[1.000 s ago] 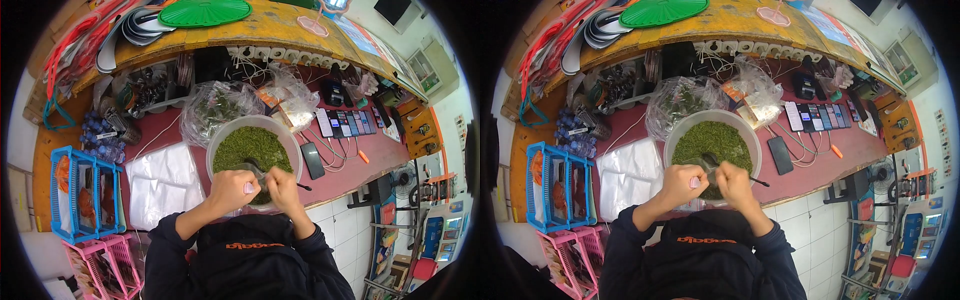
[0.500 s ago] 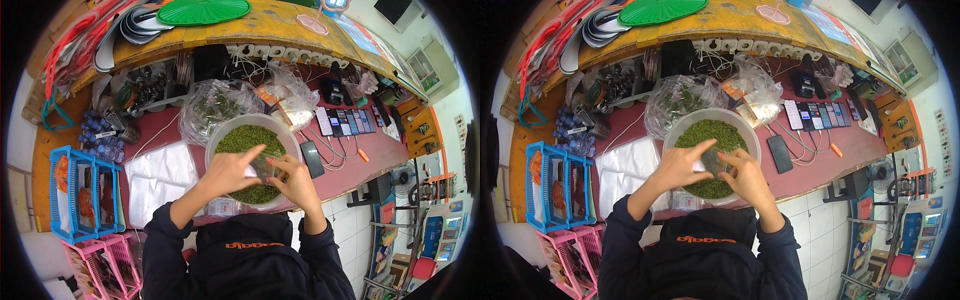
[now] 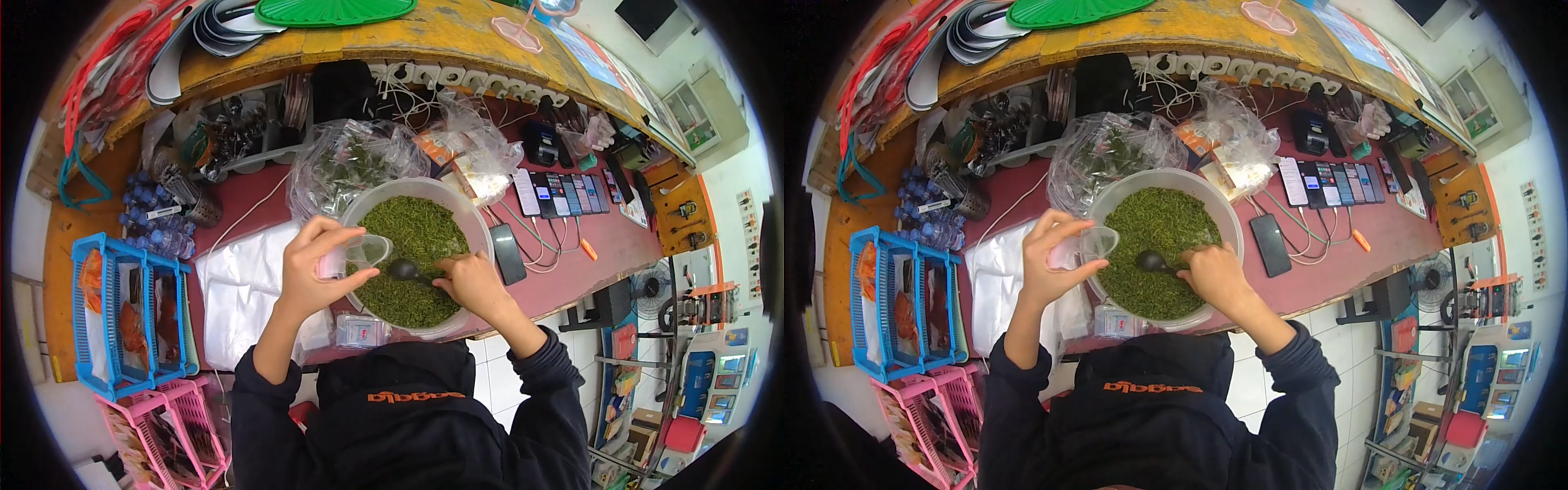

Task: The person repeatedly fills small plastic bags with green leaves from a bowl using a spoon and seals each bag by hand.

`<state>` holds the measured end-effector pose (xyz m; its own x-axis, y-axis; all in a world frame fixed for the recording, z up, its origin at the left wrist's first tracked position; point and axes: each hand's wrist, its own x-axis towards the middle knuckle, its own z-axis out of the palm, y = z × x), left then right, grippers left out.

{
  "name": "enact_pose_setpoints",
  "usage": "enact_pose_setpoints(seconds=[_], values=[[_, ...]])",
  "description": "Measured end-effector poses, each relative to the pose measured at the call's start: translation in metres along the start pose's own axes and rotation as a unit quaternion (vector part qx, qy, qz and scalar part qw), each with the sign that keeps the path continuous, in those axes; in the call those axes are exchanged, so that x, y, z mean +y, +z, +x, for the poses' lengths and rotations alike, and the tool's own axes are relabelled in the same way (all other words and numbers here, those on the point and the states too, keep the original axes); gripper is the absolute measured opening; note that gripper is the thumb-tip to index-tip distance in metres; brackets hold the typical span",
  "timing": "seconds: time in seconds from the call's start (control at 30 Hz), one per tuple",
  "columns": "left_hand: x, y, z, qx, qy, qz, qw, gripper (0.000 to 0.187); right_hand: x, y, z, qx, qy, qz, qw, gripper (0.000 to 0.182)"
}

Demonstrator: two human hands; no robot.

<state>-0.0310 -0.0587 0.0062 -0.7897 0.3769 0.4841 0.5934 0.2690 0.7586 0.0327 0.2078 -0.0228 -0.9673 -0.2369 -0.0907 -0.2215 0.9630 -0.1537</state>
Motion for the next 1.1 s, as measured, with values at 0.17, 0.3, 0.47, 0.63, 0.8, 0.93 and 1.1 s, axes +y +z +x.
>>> enact_pose_setpoints(seconds=[0.17,0.3,0.47,0.63,0.8,0.93,1.1], values=[[-0.007,-0.013,-0.009,0.06,0.062,-0.024,0.996,0.053,0.004,-0.004,0.008,-0.038,-0.081,-0.033,0.995,0.018],[-0.003,-0.021,-0.018,0.053,0.0,-0.058,0.997,0.054,0.0,-0.031,0.004,-0.023,-0.077,-0.008,0.997,0.018],[-0.009,-0.016,-0.02,0.067,0.012,-0.075,0.995,0.057,0.003,-0.006,0.004,-0.074,-0.125,-0.044,0.988,0.017],[-0.01,-0.011,-0.021,0.072,0.013,-0.084,0.994,0.058,-0.004,-0.005,0.008,-0.078,-0.136,-0.042,0.987,0.022],[-0.015,-0.013,-0.026,0.05,0.028,-0.074,0.996,0.063,-0.006,0.004,0.015,-0.085,-0.13,-0.101,0.983,0.016],[-0.019,-0.015,-0.031,0.058,0.03,-0.07,0.995,0.062,-0.002,-0.002,0.023,-0.025,-0.072,-0.034,0.997,0.012],[-0.025,-0.019,-0.04,0.075,-0.022,-0.076,0.994,0.061,0.018,-0.03,0.044,0.058,0.028,-0.059,0.996,0.01]])
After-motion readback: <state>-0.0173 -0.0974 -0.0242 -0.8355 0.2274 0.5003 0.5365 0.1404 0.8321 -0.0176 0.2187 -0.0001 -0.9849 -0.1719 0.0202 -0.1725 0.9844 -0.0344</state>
